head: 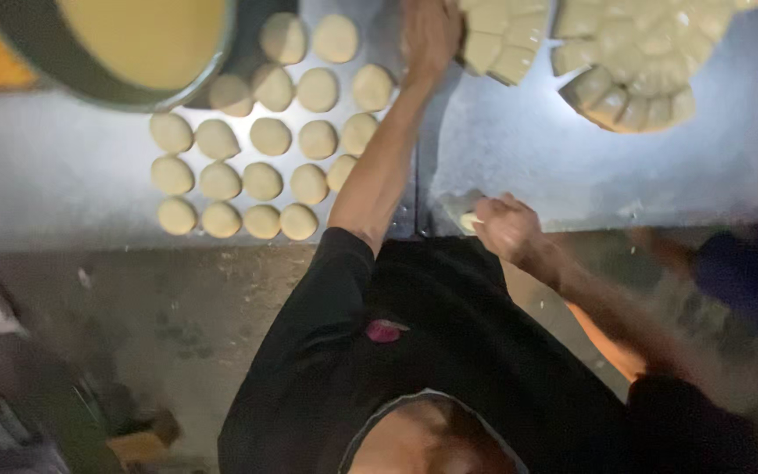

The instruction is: The person shapes dough pieces by hand on a metal table, places them into a bowl of liquid, and then transfers the soaked dough pieces into a tray of crumbs, coating them thoroughly by hand.

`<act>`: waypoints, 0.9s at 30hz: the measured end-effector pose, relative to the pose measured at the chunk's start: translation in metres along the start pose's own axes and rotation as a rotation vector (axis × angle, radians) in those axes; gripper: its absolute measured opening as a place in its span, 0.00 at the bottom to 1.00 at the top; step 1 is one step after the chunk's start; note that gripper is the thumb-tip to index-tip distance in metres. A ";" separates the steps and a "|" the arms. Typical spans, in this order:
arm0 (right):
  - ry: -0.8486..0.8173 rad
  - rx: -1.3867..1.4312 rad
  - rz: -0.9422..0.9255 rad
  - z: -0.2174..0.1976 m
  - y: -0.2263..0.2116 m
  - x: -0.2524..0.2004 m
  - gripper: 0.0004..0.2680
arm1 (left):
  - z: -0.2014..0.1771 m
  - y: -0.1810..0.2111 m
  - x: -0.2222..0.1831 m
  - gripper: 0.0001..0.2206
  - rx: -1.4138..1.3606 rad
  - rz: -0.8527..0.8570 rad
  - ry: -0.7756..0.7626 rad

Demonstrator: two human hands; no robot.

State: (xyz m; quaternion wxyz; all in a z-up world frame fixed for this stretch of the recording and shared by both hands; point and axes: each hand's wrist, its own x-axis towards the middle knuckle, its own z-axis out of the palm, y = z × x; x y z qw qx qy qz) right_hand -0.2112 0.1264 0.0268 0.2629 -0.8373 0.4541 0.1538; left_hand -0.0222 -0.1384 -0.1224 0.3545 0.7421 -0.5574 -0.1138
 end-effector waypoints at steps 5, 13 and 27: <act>0.063 0.407 0.145 -0.082 -0.009 0.054 0.20 | -0.136 -0.050 -0.068 0.10 -0.802 -0.197 -0.148; 0.798 -0.404 -0.204 -0.101 -0.076 0.221 0.07 | -0.321 -0.102 -0.160 0.20 -1.025 -0.698 -0.329; 0.974 1.011 -0.027 -0.112 -0.168 0.083 0.09 | -0.219 -0.015 -0.144 0.08 -0.369 -0.010 0.000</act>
